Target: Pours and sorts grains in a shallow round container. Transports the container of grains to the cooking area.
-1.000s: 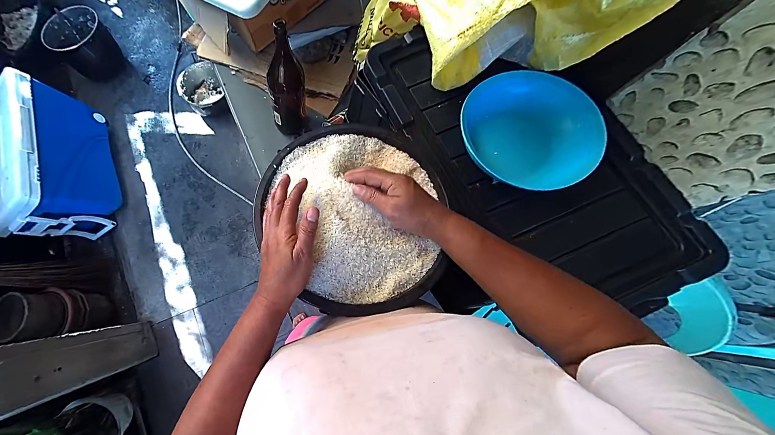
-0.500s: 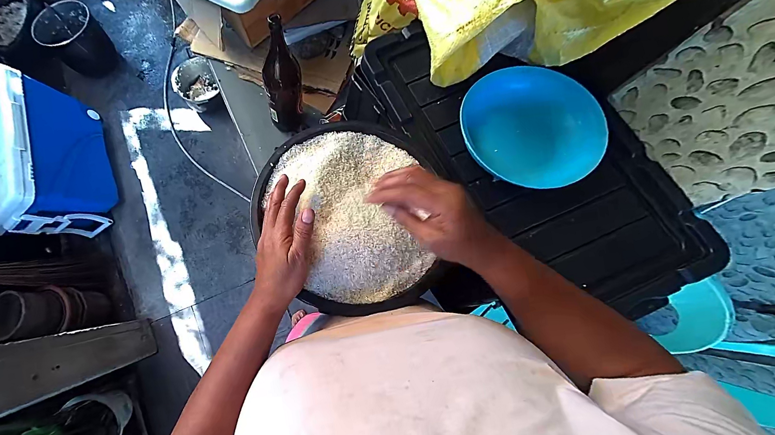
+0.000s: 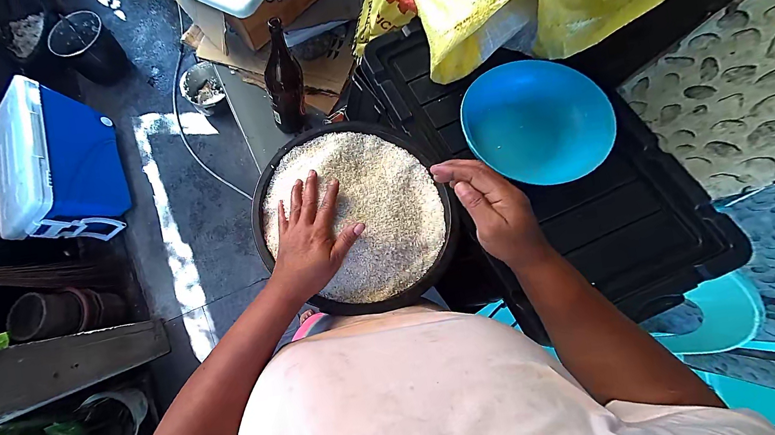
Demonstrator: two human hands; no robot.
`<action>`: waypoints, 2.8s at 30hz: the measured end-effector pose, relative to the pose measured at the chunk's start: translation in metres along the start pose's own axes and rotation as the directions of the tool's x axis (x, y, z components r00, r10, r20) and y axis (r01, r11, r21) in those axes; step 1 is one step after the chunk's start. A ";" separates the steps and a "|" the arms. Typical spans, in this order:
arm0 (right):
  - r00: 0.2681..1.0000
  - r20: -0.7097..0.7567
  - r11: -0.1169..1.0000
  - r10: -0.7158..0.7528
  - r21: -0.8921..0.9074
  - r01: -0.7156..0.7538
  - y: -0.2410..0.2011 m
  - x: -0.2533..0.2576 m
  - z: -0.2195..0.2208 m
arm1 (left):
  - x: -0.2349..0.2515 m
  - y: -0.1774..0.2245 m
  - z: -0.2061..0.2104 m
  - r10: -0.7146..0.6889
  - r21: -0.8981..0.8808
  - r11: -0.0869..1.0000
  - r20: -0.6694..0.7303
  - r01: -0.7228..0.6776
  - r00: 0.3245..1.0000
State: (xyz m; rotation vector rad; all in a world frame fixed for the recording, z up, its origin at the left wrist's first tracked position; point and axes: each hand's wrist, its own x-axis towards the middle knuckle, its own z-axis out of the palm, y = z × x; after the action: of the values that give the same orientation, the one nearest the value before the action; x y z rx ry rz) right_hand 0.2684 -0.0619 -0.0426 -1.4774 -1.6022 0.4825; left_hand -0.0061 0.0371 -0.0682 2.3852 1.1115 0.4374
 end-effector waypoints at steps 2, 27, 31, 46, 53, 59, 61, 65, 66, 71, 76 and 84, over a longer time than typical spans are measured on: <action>0.999 0.002 0.999 -0.047 -0.020 0.047 -0.004 0.001 -0.005 | 0.007 0.005 0.003 0.014 0.023 1.000 0.022 -0.014 1.000; 0.874 -0.335 0.914 0.352 -0.080 -0.399 0.031 -0.042 -0.129 | 0.050 0.048 -0.019 0.168 -0.107 0.983 0.173 -0.151 0.970; 0.665 -0.437 0.734 0.605 0.630 -0.253 -0.008 -0.049 -0.141 | 0.044 0.047 -0.023 0.218 -0.140 0.969 0.079 -0.205 0.973; 0.575 -0.390 0.476 0.720 0.880 0.001 -0.019 -0.092 -0.107 | 0.023 0.009 -0.032 0.231 -0.292 0.924 -0.092 -0.248 0.969; 0.826 -0.332 0.467 0.456 0.879 0.096 -0.053 -0.090 -0.072 | 0.003 -0.007 -0.044 0.212 -0.364 0.899 -0.129 -0.245 0.969; 0.906 -0.263 0.379 0.331 0.917 0.128 -0.086 -0.081 -0.039 | -0.013 -0.039 -0.073 0.152 -0.410 0.885 -0.198 -0.223 0.968; 0.892 -0.209 0.322 0.401 0.944 0.077 -0.098 -0.075 -0.028 | -0.016 -0.054 -0.078 0.094 -0.427 0.885 -0.224 -0.184 0.970; 0.798 -0.058 0.199 0.600 0.977 -0.079 -0.109 -0.066 0.010 | -0.022 -0.084 -0.061 -0.079 -0.543 0.840 -0.165 -0.024 0.983; 0.776 -0.020 0.156 0.631 0.982 -0.102 -0.108 -0.064 0.022 | -0.022 -0.088 -0.053 -0.118 -0.597 0.802 -0.127 0.019 0.985; 0.719 0.099 0.029 0.688 0.986 -0.164 -0.092 -0.044 0.070 | -0.012 -0.094 -0.030 -0.273 -0.841 0.529 -0.037 0.118 0.961; 0.737 0.140 0.377 0.661 0.787 -0.488 -0.083 -0.042 0.064 | -0.007 -0.100 -0.030 -0.242 -0.776 0.611 0.004 0.155 0.970; 0.682 0.395 0.534 0.616 0.427 -0.730 -0.061 -0.096 0.009 | -0.015 -0.094 -0.046 -0.257 -0.713 0.654 0.103 0.251 0.961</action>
State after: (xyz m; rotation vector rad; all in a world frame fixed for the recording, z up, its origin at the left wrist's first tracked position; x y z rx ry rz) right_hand 0.2160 -0.1625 -0.0328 -1.5589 -0.7995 1.4662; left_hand -0.0954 0.0911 -0.0814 1.5026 1.0031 0.6416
